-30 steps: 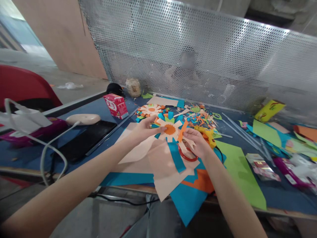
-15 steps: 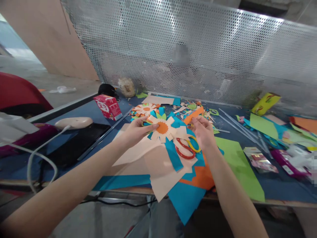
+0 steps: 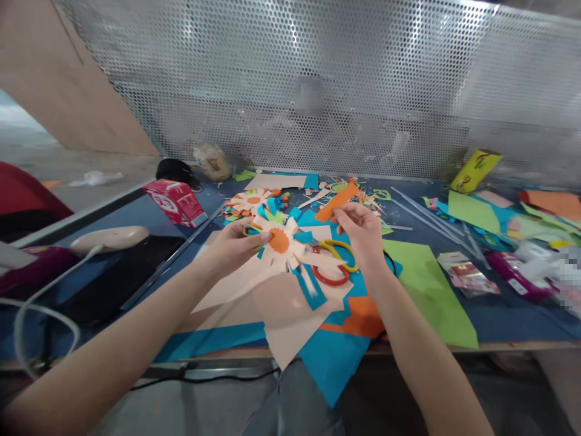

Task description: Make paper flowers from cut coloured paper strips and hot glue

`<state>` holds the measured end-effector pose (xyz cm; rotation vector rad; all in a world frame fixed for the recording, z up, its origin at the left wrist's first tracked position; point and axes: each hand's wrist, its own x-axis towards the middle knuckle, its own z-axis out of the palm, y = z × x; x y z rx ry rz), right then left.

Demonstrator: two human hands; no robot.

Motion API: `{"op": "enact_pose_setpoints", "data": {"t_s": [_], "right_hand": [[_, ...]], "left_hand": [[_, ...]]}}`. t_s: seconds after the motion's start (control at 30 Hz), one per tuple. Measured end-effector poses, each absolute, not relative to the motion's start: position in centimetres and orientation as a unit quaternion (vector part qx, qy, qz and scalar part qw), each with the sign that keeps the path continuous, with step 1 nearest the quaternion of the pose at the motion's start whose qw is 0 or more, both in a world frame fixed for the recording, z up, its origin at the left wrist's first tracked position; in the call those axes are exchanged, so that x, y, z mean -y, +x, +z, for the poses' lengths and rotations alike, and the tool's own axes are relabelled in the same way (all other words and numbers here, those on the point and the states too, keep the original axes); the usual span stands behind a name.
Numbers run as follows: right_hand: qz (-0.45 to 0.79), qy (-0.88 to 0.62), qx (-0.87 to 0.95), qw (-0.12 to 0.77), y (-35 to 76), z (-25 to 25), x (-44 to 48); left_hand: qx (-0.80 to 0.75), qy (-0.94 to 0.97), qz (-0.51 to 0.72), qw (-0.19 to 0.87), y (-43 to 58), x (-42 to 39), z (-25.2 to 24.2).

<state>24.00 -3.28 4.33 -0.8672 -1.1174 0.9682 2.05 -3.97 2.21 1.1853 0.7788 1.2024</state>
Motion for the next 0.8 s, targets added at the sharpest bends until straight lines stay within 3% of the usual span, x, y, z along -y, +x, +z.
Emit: {"op": "enact_pose_setpoints", "data": {"t_s": [0.8], "right_hand": [[0.442, -0.419, 0.518, 0.601, 23.61, 3.85, 3.19]], "left_hand": [[-0.375, 0.554, 0.481, 0.567, 1.85, 3.67, 1.61]]}}
